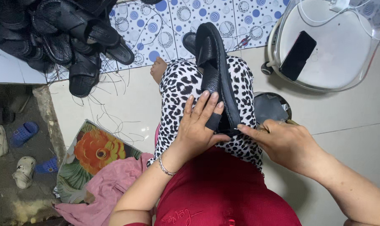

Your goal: The person sits on the floor and sews a black shoe using a needle and thread. They repeatedly pass the needle through the shoe's sole and strap area, pulling the thread tight to secure the stitching.

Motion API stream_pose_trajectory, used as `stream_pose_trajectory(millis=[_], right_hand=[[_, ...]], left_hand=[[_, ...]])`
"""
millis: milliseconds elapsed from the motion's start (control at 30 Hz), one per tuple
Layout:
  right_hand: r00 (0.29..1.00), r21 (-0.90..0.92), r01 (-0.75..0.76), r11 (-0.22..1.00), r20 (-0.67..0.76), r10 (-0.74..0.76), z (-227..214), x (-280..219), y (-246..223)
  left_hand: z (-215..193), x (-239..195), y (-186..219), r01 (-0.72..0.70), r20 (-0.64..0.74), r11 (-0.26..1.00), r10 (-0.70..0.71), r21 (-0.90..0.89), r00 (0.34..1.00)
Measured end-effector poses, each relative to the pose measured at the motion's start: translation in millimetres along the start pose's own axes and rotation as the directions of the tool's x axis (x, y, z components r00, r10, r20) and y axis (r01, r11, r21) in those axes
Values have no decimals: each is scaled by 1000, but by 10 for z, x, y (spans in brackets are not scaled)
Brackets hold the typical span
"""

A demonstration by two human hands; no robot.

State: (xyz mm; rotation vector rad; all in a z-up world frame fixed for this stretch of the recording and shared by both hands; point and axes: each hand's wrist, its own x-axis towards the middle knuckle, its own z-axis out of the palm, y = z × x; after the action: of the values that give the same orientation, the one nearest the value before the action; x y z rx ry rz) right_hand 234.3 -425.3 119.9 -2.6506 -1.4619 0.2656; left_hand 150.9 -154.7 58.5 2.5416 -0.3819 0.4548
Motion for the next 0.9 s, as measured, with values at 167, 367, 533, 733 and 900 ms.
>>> stream_pose_trajectory(millis=[167, 367, 533, 733, 900], right_hand=[[984, -173, 79, 982, 170, -49, -125, 98, -65], [955, 138, 54, 989, 281, -91, -234, 645, -150], [988, 271, 109, 957, 77, -134, -171, 663, -194], [980, 184, 146, 972, -162, -116, -148, 546, -261], [962, 21, 39, 999, 270, -43, 190, 580, -390]], left_hand=[[90, -18, -4, -34, 4, 994, 34, 104, 999], [171, 51, -83, -28, -227, 999, 22, -24, 974], [206, -79, -57, -12, -338, 999, 0, -35, 941], [454, -531, 75, 8, -399, 991, -62, -136, 915], [-487, -118, 285, 155, 16, 729, -194, -667, 981]])
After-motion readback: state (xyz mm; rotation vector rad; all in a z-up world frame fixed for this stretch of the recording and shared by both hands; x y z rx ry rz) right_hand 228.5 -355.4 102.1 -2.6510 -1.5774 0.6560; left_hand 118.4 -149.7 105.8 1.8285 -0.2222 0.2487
